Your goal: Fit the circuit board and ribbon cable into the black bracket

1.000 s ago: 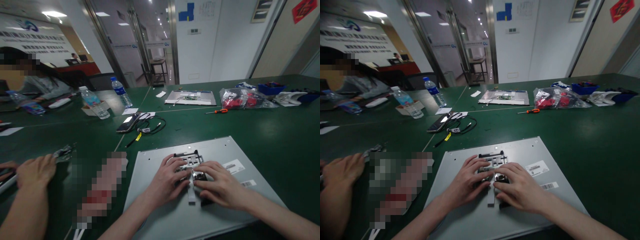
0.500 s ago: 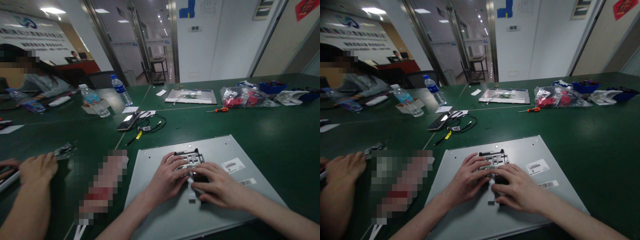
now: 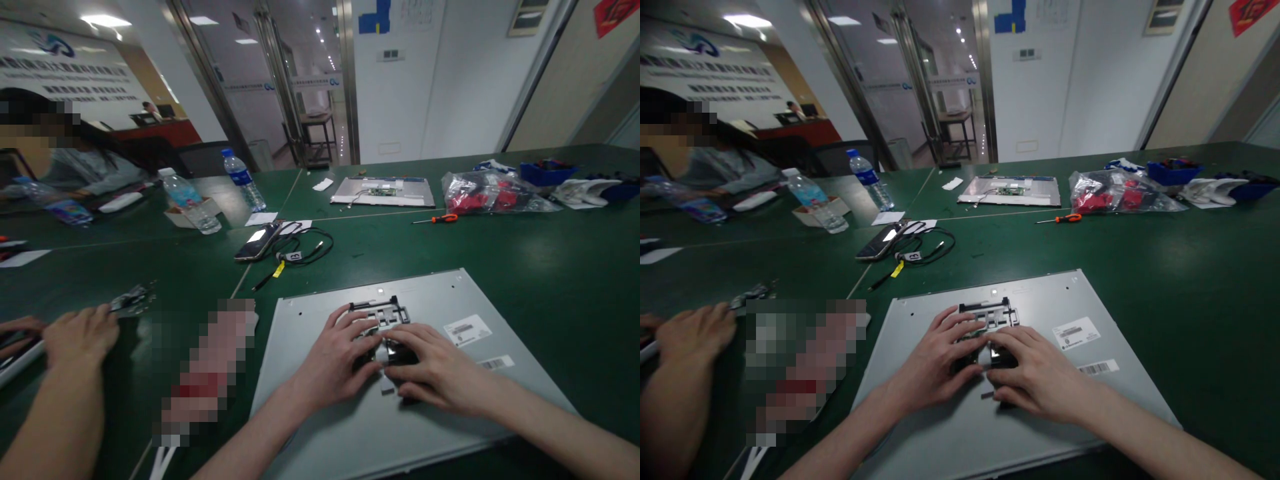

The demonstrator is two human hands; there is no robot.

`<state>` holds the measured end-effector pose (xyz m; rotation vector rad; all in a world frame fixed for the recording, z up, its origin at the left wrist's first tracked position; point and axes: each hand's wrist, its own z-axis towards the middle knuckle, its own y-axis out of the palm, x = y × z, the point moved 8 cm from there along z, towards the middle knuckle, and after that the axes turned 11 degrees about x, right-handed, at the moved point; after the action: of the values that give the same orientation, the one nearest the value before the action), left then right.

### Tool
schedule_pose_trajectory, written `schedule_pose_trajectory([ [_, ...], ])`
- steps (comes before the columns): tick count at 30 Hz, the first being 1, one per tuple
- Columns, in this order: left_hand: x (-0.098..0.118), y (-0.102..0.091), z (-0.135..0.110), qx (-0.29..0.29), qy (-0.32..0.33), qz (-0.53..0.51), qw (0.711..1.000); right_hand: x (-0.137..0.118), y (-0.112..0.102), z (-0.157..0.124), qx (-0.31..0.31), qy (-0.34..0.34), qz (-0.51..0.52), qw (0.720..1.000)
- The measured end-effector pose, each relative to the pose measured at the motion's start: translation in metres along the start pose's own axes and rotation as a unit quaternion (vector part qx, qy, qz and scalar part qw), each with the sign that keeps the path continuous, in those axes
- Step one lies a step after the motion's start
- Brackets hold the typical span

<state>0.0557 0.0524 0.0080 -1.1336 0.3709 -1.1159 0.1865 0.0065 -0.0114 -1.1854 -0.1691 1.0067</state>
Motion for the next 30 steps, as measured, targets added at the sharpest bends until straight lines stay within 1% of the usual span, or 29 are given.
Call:
schedule_pose_trajectory([
  [5, 0.000, 0.003, 0.000, -0.012, 0.001, 0.007, 1.000, -0.004, -0.006, 0.001, 0.024, -0.030, 0.001, 0.999],
  [8, 0.000, 0.003, 0.001, -0.014, 0.001, 0.007, 1.000, -0.004, -0.009, 0.001, 0.039, -0.032, -0.003, 0.999],
  [18, 0.004, 0.000, 0.004, -0.007, 0.005, -0.001, 1.000, 0.000, -0.001, 0.001, 0.006, -0.005, -0.001, 1.000],
  [23, 0.005, -0.003, 0.004, 0.013, 0.017, -0.004, 1.000, 0.002, -0.001, 0.002, -0.003, -0.001, 0.015, 1.000],
  [28, 0.008, -0.009, 0.004, 0.050, 0.030, 0.000, 0.998, 0.006, -0.002, 0.003, -0.003, 0.008, 0.036, 0.999],
  [30, 0.009, -0.009, 0.004, 0.053, 0.031, -0.001, 0.998, 0.007, -0.001, 0.003, -0.004, 0.006, 0.035, 0.999],
])
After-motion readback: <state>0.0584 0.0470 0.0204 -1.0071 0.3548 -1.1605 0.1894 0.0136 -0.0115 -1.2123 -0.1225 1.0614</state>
